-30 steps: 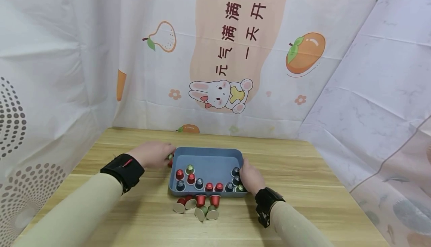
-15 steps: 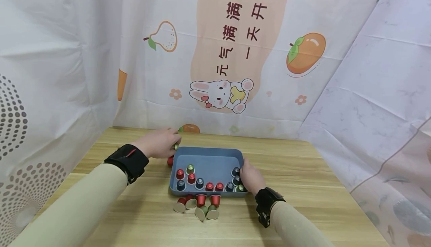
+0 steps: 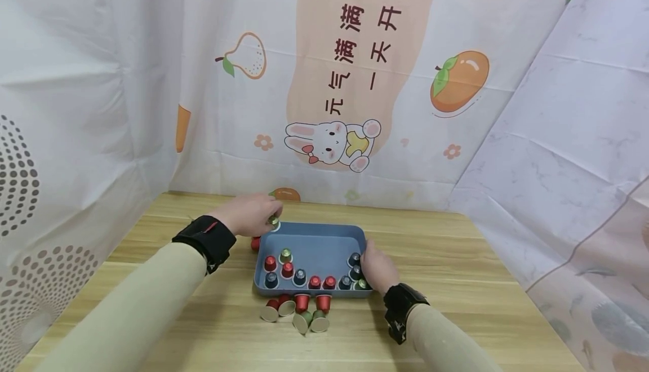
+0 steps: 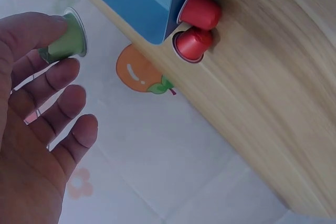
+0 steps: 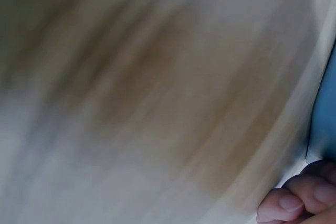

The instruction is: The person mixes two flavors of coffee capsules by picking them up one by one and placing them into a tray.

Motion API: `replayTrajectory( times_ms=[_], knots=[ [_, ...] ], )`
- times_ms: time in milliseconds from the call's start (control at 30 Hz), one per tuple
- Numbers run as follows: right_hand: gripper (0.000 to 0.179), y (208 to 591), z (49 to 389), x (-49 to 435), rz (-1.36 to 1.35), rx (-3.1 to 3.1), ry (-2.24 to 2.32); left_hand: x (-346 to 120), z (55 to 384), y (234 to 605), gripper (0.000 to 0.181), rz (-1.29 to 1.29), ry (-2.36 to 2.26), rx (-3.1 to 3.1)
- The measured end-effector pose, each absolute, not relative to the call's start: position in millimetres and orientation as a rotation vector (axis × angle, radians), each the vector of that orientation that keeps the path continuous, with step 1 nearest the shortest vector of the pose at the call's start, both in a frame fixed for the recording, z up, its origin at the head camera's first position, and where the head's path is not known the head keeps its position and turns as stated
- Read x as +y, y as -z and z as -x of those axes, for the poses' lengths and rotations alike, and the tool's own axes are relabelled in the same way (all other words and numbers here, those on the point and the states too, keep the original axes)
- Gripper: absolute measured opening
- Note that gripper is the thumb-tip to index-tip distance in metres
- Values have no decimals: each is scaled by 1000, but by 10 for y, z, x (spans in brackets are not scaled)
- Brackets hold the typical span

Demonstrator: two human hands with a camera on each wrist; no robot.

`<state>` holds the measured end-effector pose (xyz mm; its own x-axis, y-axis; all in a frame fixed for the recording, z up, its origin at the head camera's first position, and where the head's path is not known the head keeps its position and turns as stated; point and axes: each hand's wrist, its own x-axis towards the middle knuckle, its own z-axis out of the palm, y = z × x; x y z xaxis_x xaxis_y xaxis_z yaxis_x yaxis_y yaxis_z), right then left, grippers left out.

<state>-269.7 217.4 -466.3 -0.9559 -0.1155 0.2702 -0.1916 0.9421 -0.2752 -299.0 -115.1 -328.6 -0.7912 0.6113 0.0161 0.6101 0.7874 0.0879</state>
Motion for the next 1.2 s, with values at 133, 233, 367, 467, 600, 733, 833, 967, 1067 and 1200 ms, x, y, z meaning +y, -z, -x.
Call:
replayTrajectory(
  times_ms=[133, 233, 367, 467, 600, 733, 833, 967, 1067, 1200],
  knots=[
    [15, 4662, 2699, 2172, -200, -2864, -462, -1119, 3019, 3359, 14, -1007, -155, 2943],
    [14, 4664, 2699, 2171, -197, -2866, -462, -1091, 3023, 3435, 14, -1010, -134, 2946],
    [12, 4673, 2701, 2170, -209, -2858, -457, -1059, 3022, 3558, 16, -1008, -78, 2955],
    [12, 4671, 2698, 2168, -220, -2848, -455, -1043, 3013, 3633, 16, -998, -69, 2952],
    [12, 4661, 2696, 2166, -232, -2843, -451, -1034, 3004, 3724, 15, -1001, -28, 2956],
    [11, 4655, 2695, 2165, -229, -2847, -453, -1030, 2994, 3804, 16, -995, 11, 2953],
    [11, 4652, 2694, 2161, -221, -2850, -456, -1027, 2979, 3847, 16, -982, 8, 2950],
    [11, 4654, 2694, 2162, -218, -2842, -459, -1026, 2962, 3895, 15, -981, -5, 2944],
    [10, 4659, 2692, 2162, -220, -2834, -454, -1029, 2954, 3924, 13, -978, -5, 2935],
    [11, 4667, 2692, 2166, -227, -2824, -446, -1025, 2953, 3957, 12, -952, -1, 2923]
  ],
)
